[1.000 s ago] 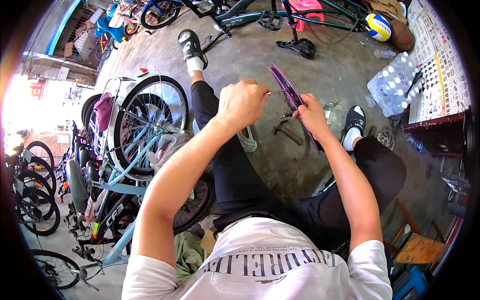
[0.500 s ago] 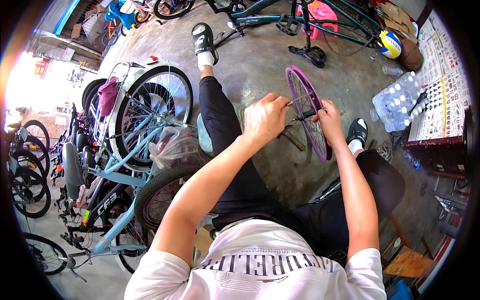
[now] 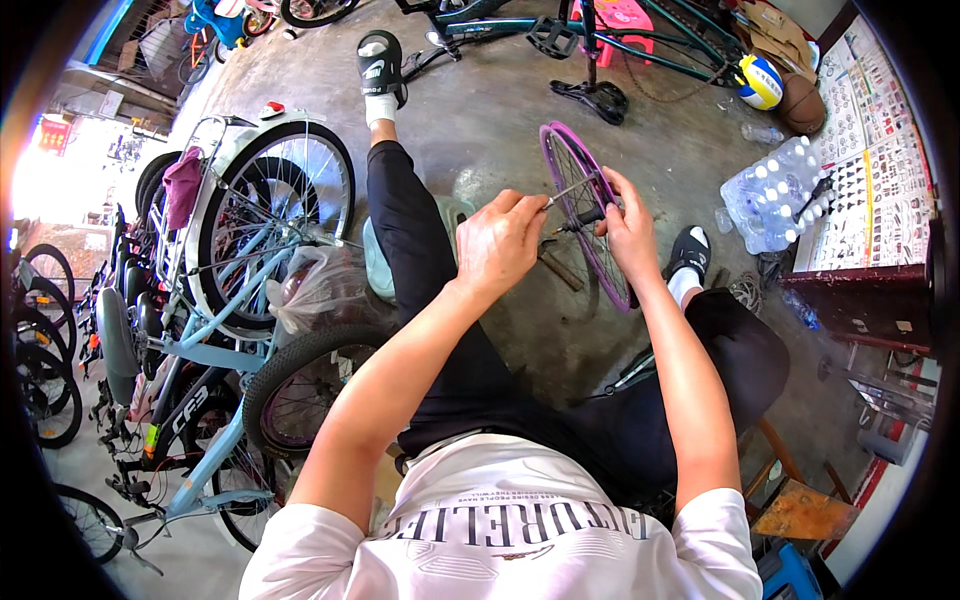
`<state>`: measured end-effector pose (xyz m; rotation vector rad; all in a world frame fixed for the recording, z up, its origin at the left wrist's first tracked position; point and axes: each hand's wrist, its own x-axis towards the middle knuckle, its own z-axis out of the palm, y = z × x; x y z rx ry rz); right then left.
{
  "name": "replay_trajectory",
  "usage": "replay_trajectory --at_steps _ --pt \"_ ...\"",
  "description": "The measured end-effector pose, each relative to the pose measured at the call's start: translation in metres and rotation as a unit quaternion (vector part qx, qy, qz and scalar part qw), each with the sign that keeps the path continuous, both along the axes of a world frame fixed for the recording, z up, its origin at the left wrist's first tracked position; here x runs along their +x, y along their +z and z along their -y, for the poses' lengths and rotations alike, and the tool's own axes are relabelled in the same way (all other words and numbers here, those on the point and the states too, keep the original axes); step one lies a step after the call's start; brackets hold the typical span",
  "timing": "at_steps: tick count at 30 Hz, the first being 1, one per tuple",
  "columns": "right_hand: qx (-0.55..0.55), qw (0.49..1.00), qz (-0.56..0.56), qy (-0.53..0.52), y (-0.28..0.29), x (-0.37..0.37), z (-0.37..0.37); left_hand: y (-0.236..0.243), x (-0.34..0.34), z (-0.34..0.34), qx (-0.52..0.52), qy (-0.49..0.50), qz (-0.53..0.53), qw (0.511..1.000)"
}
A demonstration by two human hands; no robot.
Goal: The person removes a strip of material from a bicycle wheel rim and then reaches into a tool box to select various tools.
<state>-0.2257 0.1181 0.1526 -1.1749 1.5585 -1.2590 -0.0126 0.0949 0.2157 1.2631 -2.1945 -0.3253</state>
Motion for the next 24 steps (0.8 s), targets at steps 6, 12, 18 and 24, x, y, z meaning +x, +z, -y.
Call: replay_trajectory --at_steps 6,12,18,24 --pt "-0.001 1.000 -0.004 -0.007 -0.004 -0.003 -0.001 -0.001 0.004 0.006 0.000 -0.025 0.006 1.000" --pt "-0.009 1.000 0.005 -0.016 0.000 0.000 -0.002 -0.002 0.010 0.012 0.006 -0.038 -0.001 0.999" --pt "-0.023 0.998 -0.006 -0.050 -0.006 0.000 0.000 0.001 0.012 0.016 0.015 -0.050 0.002 0.999" --pt "-0.026 0.994 -0.083 -0.060 0.000 0.000 0.000 0.001 0.016 0.020 0.035 -0.050 -0.004 0.998"
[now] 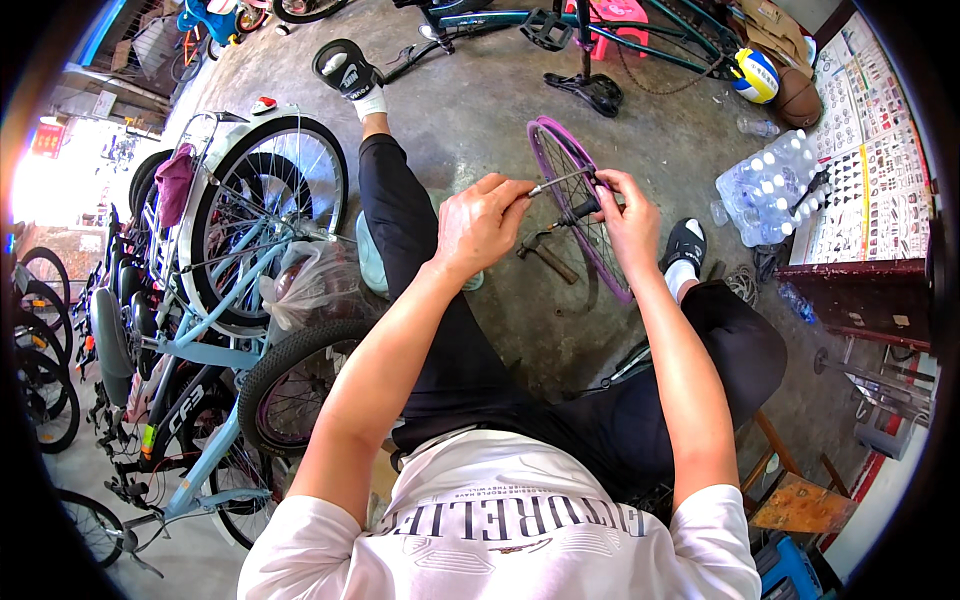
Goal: The person removes a strip of material from a bicycle wheel rim and then reaches into a tool box to select various tools.
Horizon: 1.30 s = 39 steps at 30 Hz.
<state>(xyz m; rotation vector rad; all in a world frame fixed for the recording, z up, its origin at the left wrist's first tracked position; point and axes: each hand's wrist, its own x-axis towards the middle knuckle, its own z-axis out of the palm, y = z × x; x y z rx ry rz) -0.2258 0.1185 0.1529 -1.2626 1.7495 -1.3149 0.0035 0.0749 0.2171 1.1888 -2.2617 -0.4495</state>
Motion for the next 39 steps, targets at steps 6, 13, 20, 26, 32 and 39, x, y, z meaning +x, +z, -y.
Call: replay_trajectory --at_steps 6,13,20,26,32,39 --pt "-0.097 0.954 -0.282 -0.022 0.004 -0.002 0.001 -0.002 0.003 0.004 0.008 -0.011 -0.004 1.000" --pt "-0.112 0.906 -0.408 -0.026 0.016 -0.005 0.002 -0.003 -0.008 0.001 -0.036 -0.023 -0.011 0.999" --pt "-0.049 0.929 -0.364 -0.046 0.019 -0.007 0.002 0.004 -0.015 -0.005 -0.025 -0.024 0.006 0.999" --pt "0.015 0.956 -0.289 -0.058 0.017 -0.012 0.005 0.001 -0.016 0.000 -0.012 -0.025 -0.013 1.000" --pt "0.059 0.972 -0.225 -0.038 0.010 -0.021 0.008 0.001 -0.013 -0.001 -0.020 -0.034 -0.008 0.999" --pt "0.127 0.979 -0.160 -0.007 0.008 -0.035 0.013 0.018 -0.016 -0.002 0.007 -0.039 0.054 0.998"
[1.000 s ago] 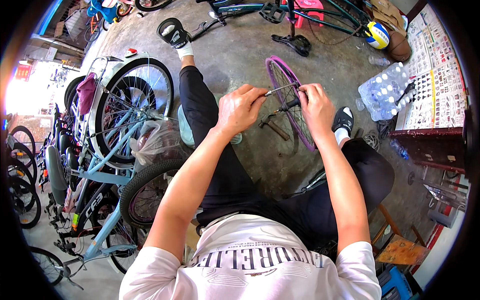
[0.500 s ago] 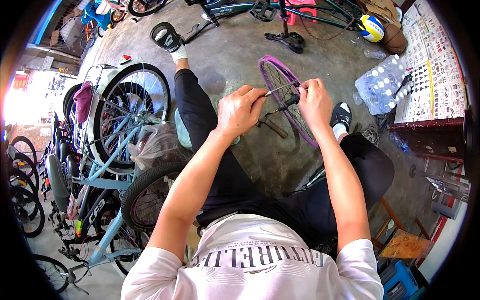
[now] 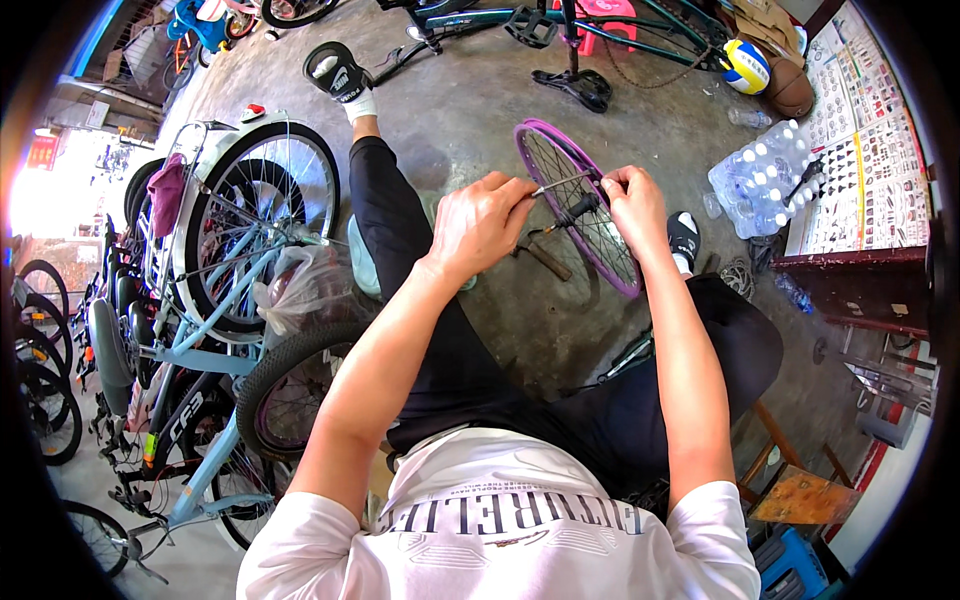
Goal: The person removes a strip of material from a bicycle wheel rim and then reaches into a tool box to select various tools.
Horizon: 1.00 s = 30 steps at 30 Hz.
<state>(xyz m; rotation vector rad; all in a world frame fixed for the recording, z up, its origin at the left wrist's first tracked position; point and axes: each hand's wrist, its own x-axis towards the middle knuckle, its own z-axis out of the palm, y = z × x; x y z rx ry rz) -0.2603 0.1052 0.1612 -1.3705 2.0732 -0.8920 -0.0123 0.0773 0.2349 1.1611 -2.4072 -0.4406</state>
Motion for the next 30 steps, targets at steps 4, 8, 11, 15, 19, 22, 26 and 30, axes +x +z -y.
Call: replay_trajectory --at_steps 4,8,11,15,19,22,26,30 --pt "0.018 0.996 0.085 -0.007 0.004 -0.002 0.000 0.023 -0.008 0.005 0.014 -0.006 0.047 0.999" --pt "0.024 0.985 0.170 -0.016 0.000 -0.009 0.002 0.037 -0.016 0.019 0.039 -0.015 0.079 0.996" --pt "0.044 0.970 0.237 -0.016 -0.004 -0.011 0.003 0.039 -0.015 0.028 0.055 -0.026 0.096 0.993" --pt "0.074 0.941 0.331 0.001 -0.020 -0.019 0.007 0.047 -0.019 0.037 0.114 -0.045 0.100 0.987" --pt "0.090 0.898 0.430 0.018 -0.023 -0.025 0.008 0.042 -0.018 0.035 0.127 -0.045 0.090 0.987" --pt "0.099 0.896 0.433 -0.002 -0.013 -0.024 0.008 0.027 -0.009 0.024 0.103 -0.036 0.044 0.993" --pt "0.108 0.896 0.430 -0.009 -0.018 -0.033 0.010 -0.001 -0.003 -0.004 0.058 -0.008 -0.030 0.998" --pt "0.126 0.883 0.453 0.002 -0.013 -0.035 0.010 -0.019 0.000 -0.020 0.019 0.010 -0.072 0.997"
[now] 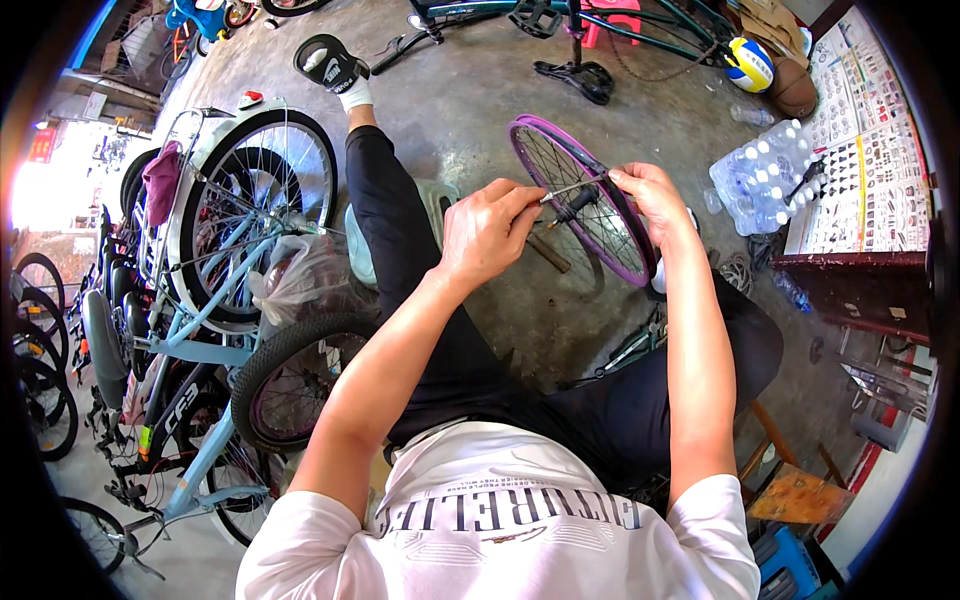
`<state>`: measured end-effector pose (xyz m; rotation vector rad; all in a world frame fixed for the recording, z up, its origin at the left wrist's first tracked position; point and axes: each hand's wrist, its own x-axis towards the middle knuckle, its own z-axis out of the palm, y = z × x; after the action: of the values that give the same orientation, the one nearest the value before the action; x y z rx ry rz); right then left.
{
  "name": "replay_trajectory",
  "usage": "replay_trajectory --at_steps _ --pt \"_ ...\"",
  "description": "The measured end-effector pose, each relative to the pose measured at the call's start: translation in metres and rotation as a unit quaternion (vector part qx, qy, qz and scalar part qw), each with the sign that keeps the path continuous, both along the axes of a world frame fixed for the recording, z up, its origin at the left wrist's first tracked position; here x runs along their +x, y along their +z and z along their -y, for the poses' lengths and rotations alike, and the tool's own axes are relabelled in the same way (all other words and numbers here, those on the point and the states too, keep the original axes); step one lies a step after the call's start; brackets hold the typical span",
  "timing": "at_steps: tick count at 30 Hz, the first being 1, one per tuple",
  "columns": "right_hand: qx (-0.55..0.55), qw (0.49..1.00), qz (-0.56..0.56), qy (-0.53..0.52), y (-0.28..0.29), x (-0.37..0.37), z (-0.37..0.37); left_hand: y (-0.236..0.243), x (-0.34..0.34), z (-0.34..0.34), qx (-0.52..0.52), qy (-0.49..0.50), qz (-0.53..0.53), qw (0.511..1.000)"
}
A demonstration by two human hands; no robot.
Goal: The person removes a strip of material from a bicycle wheel rim and then reaches into a tool box to select various tools.
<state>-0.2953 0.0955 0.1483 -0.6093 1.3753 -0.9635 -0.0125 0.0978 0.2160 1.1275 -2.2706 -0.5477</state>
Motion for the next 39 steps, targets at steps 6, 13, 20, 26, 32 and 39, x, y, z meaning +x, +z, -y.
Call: replay_trajectory --at_steps 6,13,20,26,32,39 --pt "0.000 1.000 0.004 -0.010 0.003 0.002 -0.001 -0.002 0.004 -0.001 -0.051 -0.008 -0.004 0.999" --pt "0.005 1.000 0.013 -0.004 0.012 0.002 -0.002 -0.006 0.012 0.015 0.014 -0.033 -0.024 0.999" --pt "-0.011 1.000 0.015 -0.012 0.009 -0.003 0.000 -0.024 0.002 0.009 -0.012 -0.014 -0.040 0.999" --pt "-0.020 0.999 0.007 -0.029 0.009 0.001 0.000 -0.043 -0.015 -0.016 -0.052 0.036 -0.071 0.995" --pt "-0.025 0.997 -0.057 -0.042 0.018 0.005 -0.003 -0.036 -0.024 -0.025 -0.006 0.075 -0.061 0.995" --pt "-0.010 0.999 -0.022 -0.027 0.006 -0.001 -0.005 -0.020 -0.024 -0.019 0.033 0.068 -0.051 0.996"
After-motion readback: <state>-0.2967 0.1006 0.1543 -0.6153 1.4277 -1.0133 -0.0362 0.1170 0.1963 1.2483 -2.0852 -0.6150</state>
